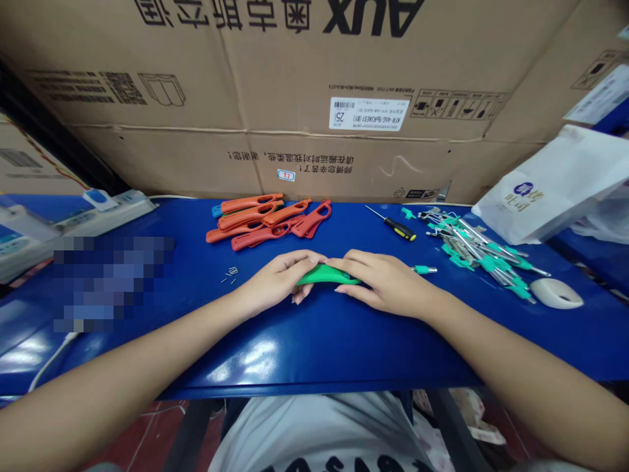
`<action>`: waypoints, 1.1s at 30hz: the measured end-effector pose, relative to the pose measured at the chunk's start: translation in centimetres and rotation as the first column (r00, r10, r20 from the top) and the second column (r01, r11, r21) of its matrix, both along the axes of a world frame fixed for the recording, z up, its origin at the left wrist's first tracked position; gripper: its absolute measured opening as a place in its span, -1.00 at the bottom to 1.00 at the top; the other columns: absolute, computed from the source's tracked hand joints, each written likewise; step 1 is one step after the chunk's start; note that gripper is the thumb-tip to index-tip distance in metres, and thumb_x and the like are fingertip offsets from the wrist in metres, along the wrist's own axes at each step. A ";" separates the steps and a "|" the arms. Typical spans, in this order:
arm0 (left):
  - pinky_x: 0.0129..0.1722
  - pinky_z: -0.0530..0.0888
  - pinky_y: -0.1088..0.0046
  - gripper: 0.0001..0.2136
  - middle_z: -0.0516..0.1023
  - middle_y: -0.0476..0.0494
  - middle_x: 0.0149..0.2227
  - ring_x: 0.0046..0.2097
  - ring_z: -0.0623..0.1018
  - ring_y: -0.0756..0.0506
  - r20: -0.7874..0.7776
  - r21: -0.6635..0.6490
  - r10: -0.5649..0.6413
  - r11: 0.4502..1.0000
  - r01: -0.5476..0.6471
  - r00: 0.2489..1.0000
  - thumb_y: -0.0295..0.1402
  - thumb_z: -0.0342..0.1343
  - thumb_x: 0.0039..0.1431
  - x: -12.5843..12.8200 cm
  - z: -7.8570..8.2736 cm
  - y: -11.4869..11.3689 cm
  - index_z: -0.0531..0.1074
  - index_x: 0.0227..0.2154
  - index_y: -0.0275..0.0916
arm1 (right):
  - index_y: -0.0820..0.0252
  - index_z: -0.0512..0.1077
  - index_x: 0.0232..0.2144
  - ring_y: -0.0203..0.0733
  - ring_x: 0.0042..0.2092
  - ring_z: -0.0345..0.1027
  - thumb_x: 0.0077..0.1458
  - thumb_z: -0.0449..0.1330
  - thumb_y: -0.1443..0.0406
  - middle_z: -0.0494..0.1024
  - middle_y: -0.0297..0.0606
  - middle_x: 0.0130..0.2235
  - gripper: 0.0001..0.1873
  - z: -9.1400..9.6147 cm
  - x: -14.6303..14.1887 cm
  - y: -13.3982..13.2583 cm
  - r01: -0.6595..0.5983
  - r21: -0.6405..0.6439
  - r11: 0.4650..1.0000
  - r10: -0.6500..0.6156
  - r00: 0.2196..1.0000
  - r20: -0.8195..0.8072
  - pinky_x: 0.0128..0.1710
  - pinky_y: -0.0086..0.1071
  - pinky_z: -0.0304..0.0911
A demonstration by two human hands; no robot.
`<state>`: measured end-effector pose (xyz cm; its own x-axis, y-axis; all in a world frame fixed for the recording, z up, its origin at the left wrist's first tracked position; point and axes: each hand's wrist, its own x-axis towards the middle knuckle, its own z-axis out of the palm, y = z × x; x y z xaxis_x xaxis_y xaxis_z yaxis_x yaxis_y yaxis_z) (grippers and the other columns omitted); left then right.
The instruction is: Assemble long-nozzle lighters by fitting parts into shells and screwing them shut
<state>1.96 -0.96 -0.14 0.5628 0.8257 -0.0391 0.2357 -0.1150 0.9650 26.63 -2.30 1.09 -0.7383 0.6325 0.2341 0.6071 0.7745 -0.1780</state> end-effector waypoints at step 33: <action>-0.11 0.51 0.45 -0.69 0.66 -0.17 -0.07 -0.12 0.65 -0.11 -0.480 0.568 -0.162 0.691 0.446 0.862 -0.16 0.05 0.42 -2.9 1.9 1.2 0.52 0.05 -0.18 | 0.14 0.57 -0.10 -0.14 -0.18 0.55 0.37 0.13 0.18 0.67 -0.22 -0.16 -0.74 0.7 1.3 0.6 0.027 -0.122 0.992 -0.024 0.999 0.026 -0.24 -0.36 0.26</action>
<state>-0.97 0.24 1.78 0.8444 0.5072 0.1726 0.3836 -0.7972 0.4661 27.95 -1.75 1.77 -0.7259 0.6742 0.1360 0.6319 0.7318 -0.2552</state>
